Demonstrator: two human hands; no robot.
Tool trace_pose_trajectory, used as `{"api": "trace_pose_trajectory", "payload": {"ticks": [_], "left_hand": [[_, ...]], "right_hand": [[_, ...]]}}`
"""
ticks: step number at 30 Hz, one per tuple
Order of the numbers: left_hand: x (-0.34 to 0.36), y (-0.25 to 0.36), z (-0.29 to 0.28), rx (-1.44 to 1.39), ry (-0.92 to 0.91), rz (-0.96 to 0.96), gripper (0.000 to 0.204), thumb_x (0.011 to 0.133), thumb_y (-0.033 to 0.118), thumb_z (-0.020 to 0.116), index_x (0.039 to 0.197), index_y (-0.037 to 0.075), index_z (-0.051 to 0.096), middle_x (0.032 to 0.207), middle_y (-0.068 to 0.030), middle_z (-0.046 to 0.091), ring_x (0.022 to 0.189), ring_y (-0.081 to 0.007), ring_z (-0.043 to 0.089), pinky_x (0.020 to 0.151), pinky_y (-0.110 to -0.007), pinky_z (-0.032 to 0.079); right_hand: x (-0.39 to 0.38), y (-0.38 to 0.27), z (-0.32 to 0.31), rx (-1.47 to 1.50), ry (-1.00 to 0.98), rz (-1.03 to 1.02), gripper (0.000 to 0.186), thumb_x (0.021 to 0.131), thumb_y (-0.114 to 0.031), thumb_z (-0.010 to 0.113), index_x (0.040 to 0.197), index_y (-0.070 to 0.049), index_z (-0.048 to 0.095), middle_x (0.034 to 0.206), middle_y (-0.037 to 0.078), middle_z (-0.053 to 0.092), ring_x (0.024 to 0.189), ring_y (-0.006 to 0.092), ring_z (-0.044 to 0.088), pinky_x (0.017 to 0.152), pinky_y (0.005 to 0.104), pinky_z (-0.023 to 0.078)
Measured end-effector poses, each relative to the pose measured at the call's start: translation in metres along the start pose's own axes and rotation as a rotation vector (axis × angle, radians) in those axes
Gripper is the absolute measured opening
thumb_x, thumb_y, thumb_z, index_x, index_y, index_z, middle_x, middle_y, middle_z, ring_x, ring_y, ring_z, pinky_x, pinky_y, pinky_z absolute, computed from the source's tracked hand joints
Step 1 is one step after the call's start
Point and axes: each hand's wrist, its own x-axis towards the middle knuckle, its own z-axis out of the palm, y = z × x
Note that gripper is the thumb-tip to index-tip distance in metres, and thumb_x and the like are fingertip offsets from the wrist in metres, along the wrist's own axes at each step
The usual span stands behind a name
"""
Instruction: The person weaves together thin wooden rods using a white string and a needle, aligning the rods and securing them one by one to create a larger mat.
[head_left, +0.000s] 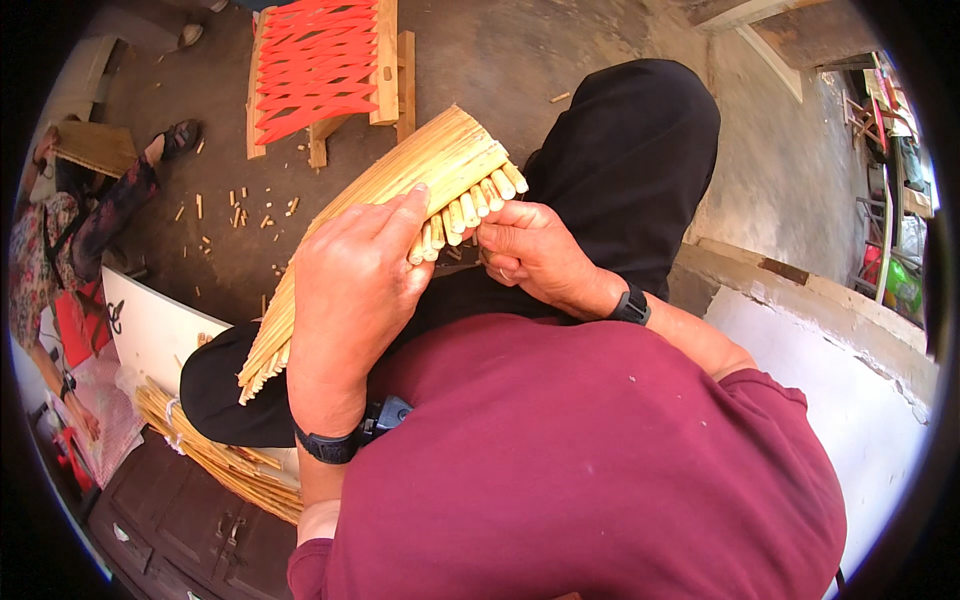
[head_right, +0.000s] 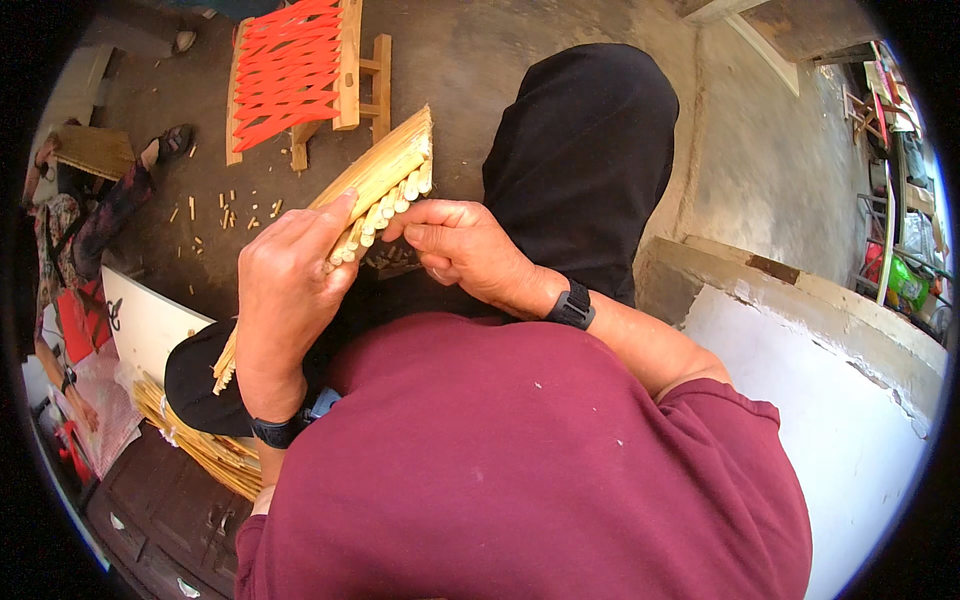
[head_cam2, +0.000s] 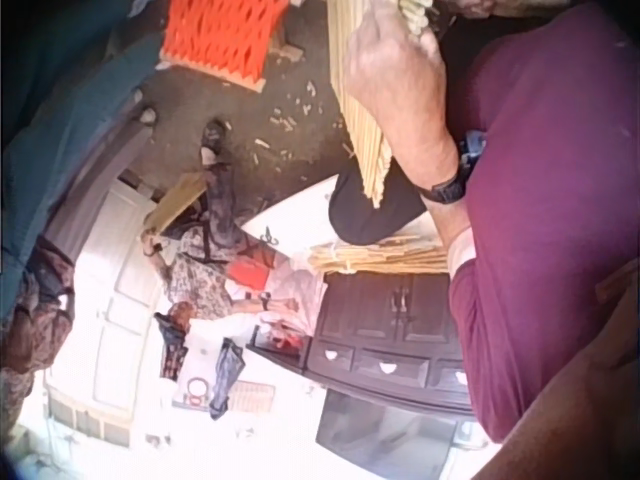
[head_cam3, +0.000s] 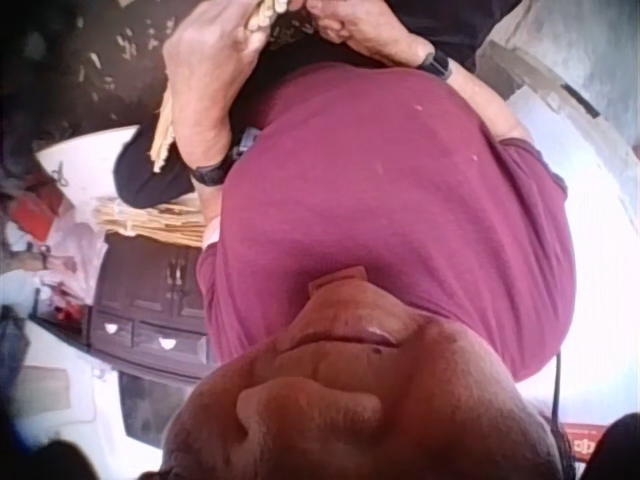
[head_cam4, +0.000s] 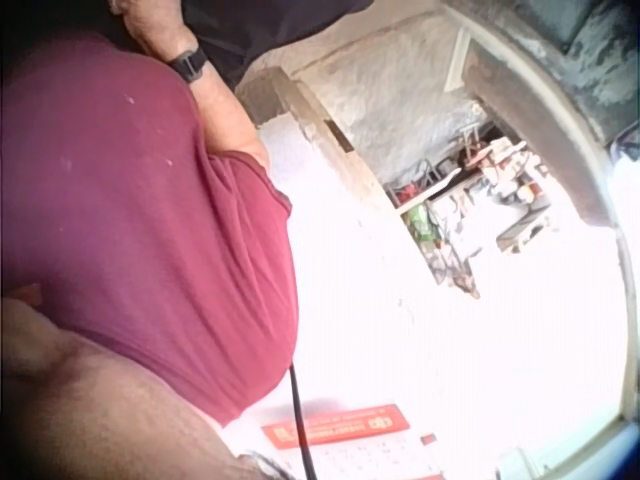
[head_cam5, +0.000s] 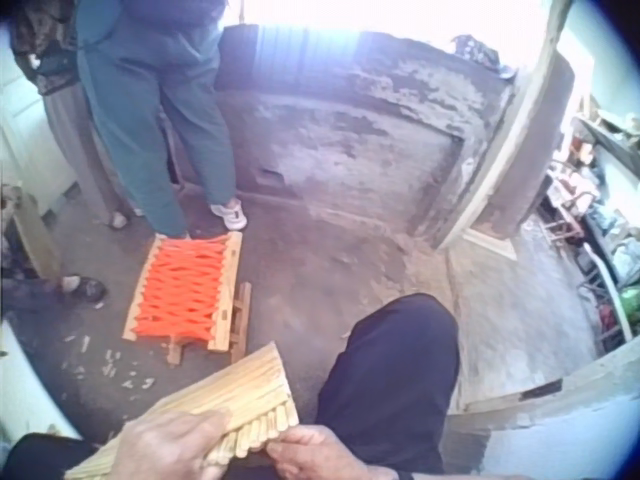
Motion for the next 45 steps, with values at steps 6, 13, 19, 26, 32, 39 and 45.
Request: {"api": "trace_pose_trajectory", "payload": {"ticks": [6, 13, 19, 26, 32, 39, 45], "left_hand": [[0.002, -0.002, -0.004, 0.025, -0.037, -0.017, 0.044, 0.066, 0.006, 0.072, 0.109, 0.004, 0.064, 0.084, -0.0109, 0.066, 0.077, -0.0282, 0.064, 0.067, -0.038, 0.051], [0.002, -0.004, -0.004, 0.005, -0.02, 0.023, 0.042, 0.068, 0.007, 0.072, 0.108, 0.003, 0.063, 0.082, -0.0118, 0.065, 0.076, -0.0285, 0.063, 0.066, -0.038, 0.051], [0.003, -0.007, -0.006, 0.022, -0.017, 0.022, 0.038, 0.071, 0.008, 0.071, 0.108, 0.003, 0.063, 0.081, -0.0118, 0.065, 0.075, -0.0288, 0.063, 0.065, -0.038, 0.051], [-0.001, -0.011, -0.004, 0.041, -0.008, 0.042, 0.043, 0.067, 0.007, 0.069, 0.109, 0.002, 0.061, 0.081, -0.011, 0.065, 0.079, -0.028, 0.063, 0.067, -0.038, 0.051], [-0.003, -0.01, -0.009, 0.037, -0.033, 0.032, 0.042, 0.072, 0.011, 0.071, 0.112, 0.005, 0.061, 0.086, -0.0121, 0.067, 0.077, -0.029, 0.064, 0.066, -0.039, 0.052], [-0.008, -0.011, -0.04, 0.036, -0.085, -0.07, 0.04, 0.073, 0.009, 0.072, 0.111, 0.002, 0.061, 0.092, -0.0169, 0.066, 0.08, -0.035, 0.064, 0.067, -0.04, 0.052], [-0.018, -0.027, -0.155, -0.162, -0.037, -0.027, 0.027, 0.077, 0.012, 0.072, 0.098, -0.002, 0.064, 0.08, -0.0208, 0.063, 0.073, -0.0394, 0.061, 0.063, -0.036, 0.049]], "right_hand": [[0.003, -0.005, 0.012, 0.022, 0.047, -0.004, 0.017, 0.095, -0.012, 0.052, 0.1, -0.002, 0.064, 0.058, -0.006, 0.041, 0.047, 0.0036, 0.032, 0.042, 0.0204, 0.023], [0.011, -0.004, 0.018, 0.029, 0.071, -0.05, 0.016, 0.095, -0.012, 0.052, 0.097, -0.001, 0.064, 0.058, -0.006, 0.041, 0.046, 0.0034, 0.031, 0.041, 0.0209, 0.022], [0.01, -0.02, 0.03, -0.048, 0.134, -0.038, 0.016, 0.094, -0.013, 0.053, 0.094, -0.001, 0.064, 0.058, -0.005, 0.042, 0.046, 0.0034, 0.032, 0.041, 0.0207, 0.022], [0.012, -0.042, 0.038, -0.169, 0.138, 0.058, 0.008, 0.092, -0.011, 0.055, 0.089, -0.004, 0.055, 0.062, -0.001, 0.045, 0.047, 0.0048, 0.035, 0.04, 0.0219, 0.023], [0.015, -0.047, 0.039, -0.037, 0.104, 0.133, 0.003, 0.091, -0.004, 0.052, 0.088, -0.005, 0.053, 0.066, 0.001, 0.047, 0.049, 0.0056, 0.036, 0.041, 0.022, 0.026], [0.008, -0.07, 0.024, 0.067, -0.248, 0.179, 0.022, 0.091, -0.011, 0.053, 0.111, -0.002, 0.055, 0.099, 0.018, 0.065, 0.087, 0.0257, 0.065, 0.074, 0.0412, 0.054], [-0.007, -0.09, -0.02, -1.044, -0.123, 0.01, 0.045, 0.094, -0.039, 0.054, 0.116, -0.001, 0.063, 0.108, 0.009, 0.067, 0.103, 0.0171, 0.058, 0.095, 0.0331, 0.042]]}}
